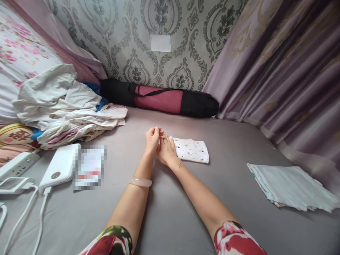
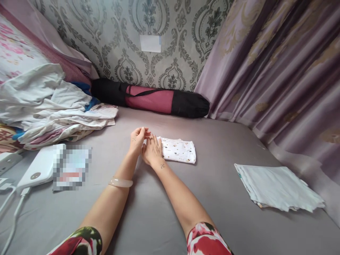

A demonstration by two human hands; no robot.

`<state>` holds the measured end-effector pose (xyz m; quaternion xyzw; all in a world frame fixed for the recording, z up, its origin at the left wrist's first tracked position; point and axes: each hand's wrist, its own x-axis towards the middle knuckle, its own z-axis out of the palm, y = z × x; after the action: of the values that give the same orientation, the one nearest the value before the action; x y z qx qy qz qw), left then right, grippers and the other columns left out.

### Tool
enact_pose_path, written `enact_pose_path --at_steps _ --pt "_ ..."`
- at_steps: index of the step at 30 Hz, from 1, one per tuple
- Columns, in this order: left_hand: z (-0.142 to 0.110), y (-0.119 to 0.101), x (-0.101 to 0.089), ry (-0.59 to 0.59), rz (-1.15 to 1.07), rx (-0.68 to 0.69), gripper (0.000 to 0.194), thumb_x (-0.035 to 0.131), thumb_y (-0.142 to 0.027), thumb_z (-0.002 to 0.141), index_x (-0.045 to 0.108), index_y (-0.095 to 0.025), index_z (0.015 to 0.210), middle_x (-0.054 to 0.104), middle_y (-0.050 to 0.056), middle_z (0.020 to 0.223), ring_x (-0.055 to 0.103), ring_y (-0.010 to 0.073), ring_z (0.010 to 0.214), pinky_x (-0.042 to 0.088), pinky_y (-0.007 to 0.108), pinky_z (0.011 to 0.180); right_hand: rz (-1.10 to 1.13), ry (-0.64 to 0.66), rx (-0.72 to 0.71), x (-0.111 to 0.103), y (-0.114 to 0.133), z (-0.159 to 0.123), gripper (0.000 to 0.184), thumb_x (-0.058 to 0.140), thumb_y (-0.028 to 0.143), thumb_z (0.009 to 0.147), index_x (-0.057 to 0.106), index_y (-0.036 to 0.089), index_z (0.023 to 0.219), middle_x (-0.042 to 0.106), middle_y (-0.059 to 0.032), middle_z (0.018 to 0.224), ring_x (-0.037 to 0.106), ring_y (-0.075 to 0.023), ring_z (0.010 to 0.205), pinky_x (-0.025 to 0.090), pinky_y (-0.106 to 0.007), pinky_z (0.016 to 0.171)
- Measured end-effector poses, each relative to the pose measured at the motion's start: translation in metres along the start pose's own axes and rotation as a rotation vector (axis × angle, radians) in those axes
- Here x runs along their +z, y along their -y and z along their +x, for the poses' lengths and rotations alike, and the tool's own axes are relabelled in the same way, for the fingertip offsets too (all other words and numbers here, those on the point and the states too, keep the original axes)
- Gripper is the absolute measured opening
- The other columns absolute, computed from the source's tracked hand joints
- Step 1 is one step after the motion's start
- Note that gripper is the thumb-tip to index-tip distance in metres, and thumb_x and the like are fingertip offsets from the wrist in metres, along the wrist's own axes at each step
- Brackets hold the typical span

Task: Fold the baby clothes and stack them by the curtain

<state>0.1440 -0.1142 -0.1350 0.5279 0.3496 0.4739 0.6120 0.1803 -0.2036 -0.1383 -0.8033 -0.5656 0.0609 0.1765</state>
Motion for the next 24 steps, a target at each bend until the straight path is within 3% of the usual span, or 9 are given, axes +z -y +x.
enact_pose_path --at_steps 6,14,17,24 --pt "-0.008 0.013 0.013 0.207 0.366 0.174 0.02 0.046 -0.02 0.088 0.064 -0.016 0.098 0.072 0.007 0.088 0.068 0.0179 0.088 0.051 0.031 0.084 -0.076 -0.028 0.075 -0.023 -0.033 -0.021 0.054 0.024 0.029 0.099 0.033 0.008 0.149 0.026 -0.0127 0.158 0.015 -0.0273 0.147 0.003 -0.055 0.117" --pt "-0.026 0.029 0.01 0.525 1.074 0.51 0.03 0.038 -0.01 0.09 0.062 -0.018 0.108 0.067 0.012 0.115 0.06 0.0222 0.111 0.042 0.039 0.103 -0.136 0.004 0.036 -0.02 -0.058 -0.029 0.055 0.023 0.027 0.098 0.035 0.008 0.148 0.03 -0.0102 0.157 0.021 -0.0227 0.146 0.006 -0.048 0.119" --pt "-0.028 0.032 0.009 0.558 1.154 0.576 0.031 0.035 -0.013 0.093 0.058 -0.018 0.113 0.061 0.012 0.126 0.054 0.0218 0.121 0.035 0.043 0.11 -0.132 -0.008 0.035 -0.014 -0.059 -0.03 0.055 0.023 0.027 0.098 0.036 0.007 0.148 0.031 -0.0097 0.156 0.023 -0.022 0.145 0.01 -0.045 0.119" --pt "-0.03 0.029 0.011 0.556 1.221 0.576 0.031 0.036 -0.014 0.093 0.056 -0.017 0.116 0.059 0.013 0.13 0.052 0.0231 0.124 0.034 0.043 0.111 -0.099 -0.035 0.031 -0.018 -0.065 -0.032 0.055 0.022 0.029 0.099 0.036 0.01 0.148 0.033 -0.0092 0.155 0.024 -0.021 0.145 0.012 -0.044 0.119"
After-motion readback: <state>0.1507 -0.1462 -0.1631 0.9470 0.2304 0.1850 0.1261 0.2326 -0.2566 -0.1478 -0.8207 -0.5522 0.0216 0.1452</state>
